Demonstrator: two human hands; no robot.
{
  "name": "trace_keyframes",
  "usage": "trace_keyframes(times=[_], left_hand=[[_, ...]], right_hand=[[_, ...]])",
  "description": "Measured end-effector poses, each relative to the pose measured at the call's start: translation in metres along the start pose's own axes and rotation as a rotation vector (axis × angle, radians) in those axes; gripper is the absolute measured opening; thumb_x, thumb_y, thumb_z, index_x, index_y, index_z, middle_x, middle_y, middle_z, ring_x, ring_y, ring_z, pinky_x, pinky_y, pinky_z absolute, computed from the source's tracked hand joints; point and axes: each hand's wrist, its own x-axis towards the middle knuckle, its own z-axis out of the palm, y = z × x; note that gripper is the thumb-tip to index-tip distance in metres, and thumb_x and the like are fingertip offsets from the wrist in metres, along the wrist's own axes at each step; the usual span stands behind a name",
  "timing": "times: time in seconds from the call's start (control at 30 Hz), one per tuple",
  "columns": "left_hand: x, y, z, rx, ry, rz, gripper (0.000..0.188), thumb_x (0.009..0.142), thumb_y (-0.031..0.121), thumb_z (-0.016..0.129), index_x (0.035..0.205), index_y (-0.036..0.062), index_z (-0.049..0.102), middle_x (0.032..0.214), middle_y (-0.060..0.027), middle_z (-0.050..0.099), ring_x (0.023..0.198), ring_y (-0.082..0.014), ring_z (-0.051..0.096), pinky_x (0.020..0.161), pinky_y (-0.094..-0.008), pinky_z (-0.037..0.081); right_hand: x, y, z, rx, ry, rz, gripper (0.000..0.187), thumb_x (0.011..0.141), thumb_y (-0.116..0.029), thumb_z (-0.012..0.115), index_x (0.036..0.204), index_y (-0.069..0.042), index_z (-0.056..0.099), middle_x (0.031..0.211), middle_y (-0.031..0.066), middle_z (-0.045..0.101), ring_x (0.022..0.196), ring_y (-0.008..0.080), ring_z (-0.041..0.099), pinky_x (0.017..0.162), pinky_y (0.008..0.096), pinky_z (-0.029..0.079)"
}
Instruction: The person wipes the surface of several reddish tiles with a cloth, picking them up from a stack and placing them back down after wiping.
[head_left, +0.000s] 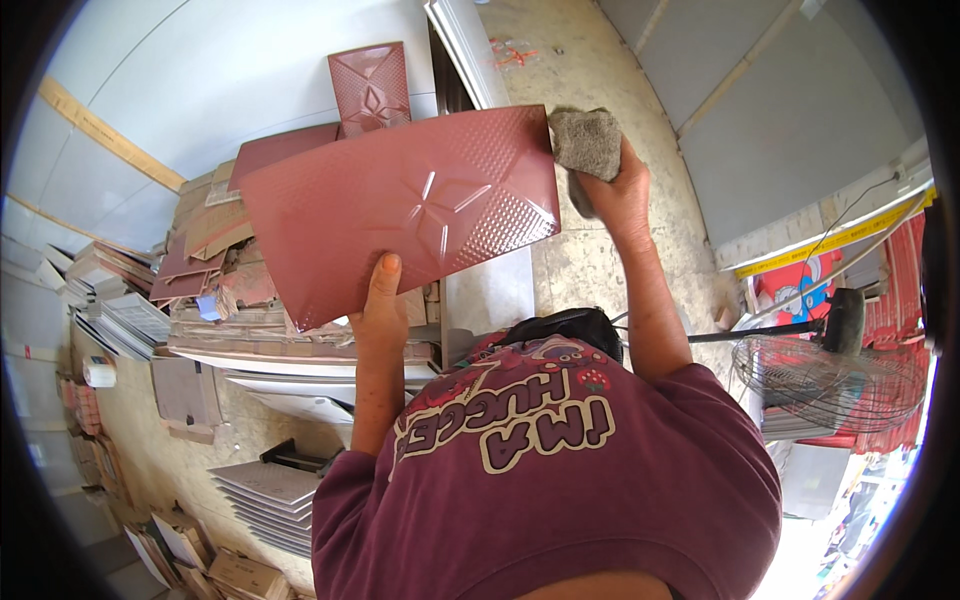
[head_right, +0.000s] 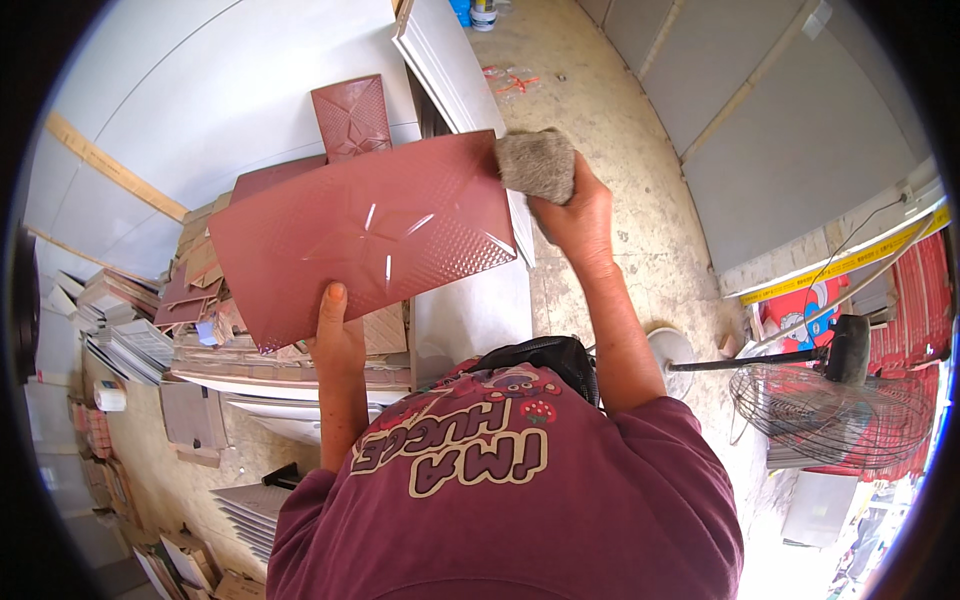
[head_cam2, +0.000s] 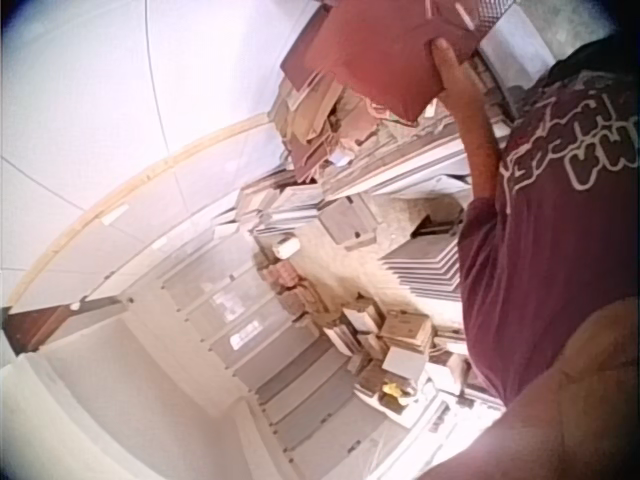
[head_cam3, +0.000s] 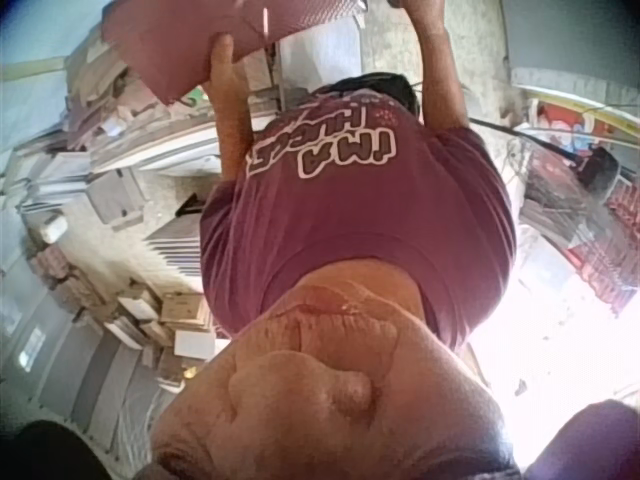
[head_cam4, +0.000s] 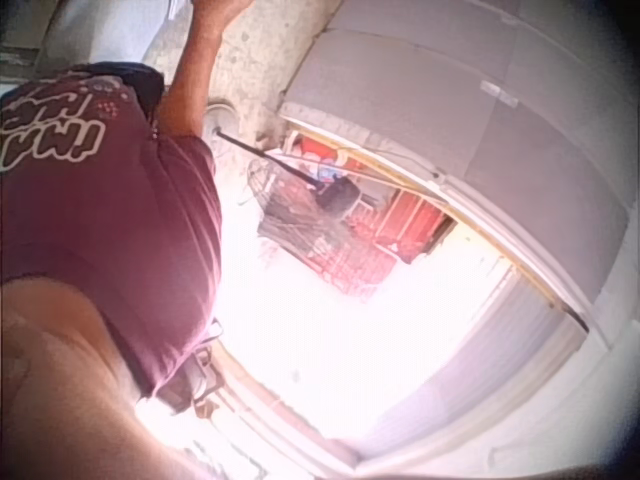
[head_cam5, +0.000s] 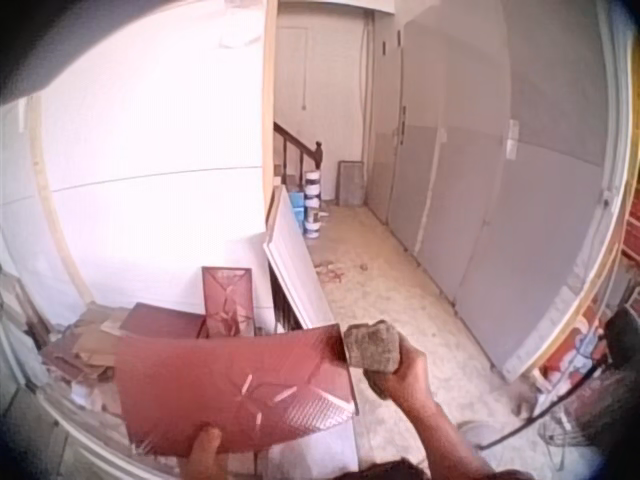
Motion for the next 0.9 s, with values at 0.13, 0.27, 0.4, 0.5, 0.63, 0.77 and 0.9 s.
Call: trace_keyframes(times=[0.13, 0.27, 0.4, 0.5, 0.63, 0.77, 0.9], left_hand=[[0.008, 0.007, -0.002, 0.192, -0.037, 0.055, 0.052, 0.099, 0.018, 0.066, 0.144, -0.0020, 0.047, 0.143, -0.0117, 0.052, 0.132, -0.0242, 0.050, 0.114, -0.0429, 0.040], [0.007, 0.002, 0.006, 0.049, -0.018, 0.022, 0.052, 0.101, 0.018, 0.064, 0.145, -0.0012, 0.046, 0.145, -0.0119, 0.051, 0.134, -0.0243, 0.049, 0.115, -0.0429, 0.039], [0.007, -0.022, 0.002, -0.237, -0.084, -0.014, 0.051, 0.099, 0.015, 0.067, 0.143, -0.0017, 0.049, 0.145, -0.0110, 0.052, 0.133, -0.0246, 0.052, 0.115, -0.0397, 0.039], [0.010, -0.037, -0.013, -0.037, -0.137, -0.169, 0.054, 0.104, 0.024, 0.054, 0.151, 0.0014, 0.040, 0.150, -0.0149, 0.048, 0.138, -0.0275, 0.049, 0.116, -0.0410, 0.041], [-0.002, -0.032, -0.018, -0.226, -0.030, -0.278, 0.055, 0.107, 0.031, 0.047, 0.153, 0.0025, 0.038, 0.151, -0.0166, 0.048, 0.136, -0.0286, 0.052, 0.113, -0.0425, 0.045], [-0.011, -0.005, -0.006, -0.334, 0.007, -0.432, 0.049, 0.106, 0.024, 0.055, 0.148, 0.0011, 0.045, 0.142, -0.0157, 0.057, 0.128, -0.0280, 0.059, 0.109, -0.0445, 0.049], [0.005, -0.003, 0.012, -0.243, -0.042, -0.006, 0.045, 0.107, 0.023, 0.052, 0.147, 0.0021, 0.046, 0.141, -0.0121, 0.058, 0.130, -0.0252, 0.057, 0.111, -0.0448, 0.045]], right_hand=[[0.003, 0.001, -0.022, -0.051, 0.130, 0.148, 0.048, 0.079, -0.006, 0.079, 0.124, 0.000, 0.065, 0.105, 0.0116, 0.076, 0.099, 0.0162, 0.070, 0.089, 0.0327, 0.055], [0.003, -0.038, -0.036, 0.117, 0.224, -0.124, 0.048, 0.079, 0.001, 0.076, 0.125, -0.003, 0.065, 0.107, 0.0103, 0.074, 0.099, 0.0179, 0.070, 0.089, 0.0305, 0.055], [-0.013, -0.088, -0.019, 0.072, 0.061, -0.613, 0.054, 0.073, 0.000, 0.081, 0.124, -0.009, 0.066, 0.114, 0.0107, 0.074, 0.104, 0.0274, 0.072, 0.093, 0.0363, 0.056], [-0.037, -0.110, 0.018, -0.021, -0.376, -0.789, 0.057, 0.075, -0.019, 0.082, 0.129, -0.012, 0.065, 0.131, 0.0118, 0.068, 0.120, 0.0319, 0.066, 0.102, 0.0469, 0.051], [-0.052, -0.112, 0.035, -0.021, -0.503, -0.725, 0.060, 0.070, -0.002, 0.073, 0.128, -0.016, 0.066, 0.143, 0.0044, 0.061, 0.138, 0.0261, 0.053, 0.116, 0.0480, 0.039], [-0.043, -0.097, 0.032, -0.106, -0.435, -0.652, 0.068, 0.066, -0.009, 0.080, 0.131, -0.016, 0.063, 0.147, 0.0035, 0.058, 0.141, 0.0253, 0.050, 0.118, 0.0502, 0.036], [-0.019, -0.081, 0.030, -0.148, -0.254, -0.556, 0.075, 0.065, -0.011, 0.083, 0.136, -0.014, 0.058, 0.151, 0.0071, 0.055, 0.144, 0.0295, 0.047, 0.120, 0.0520, 0.034]])
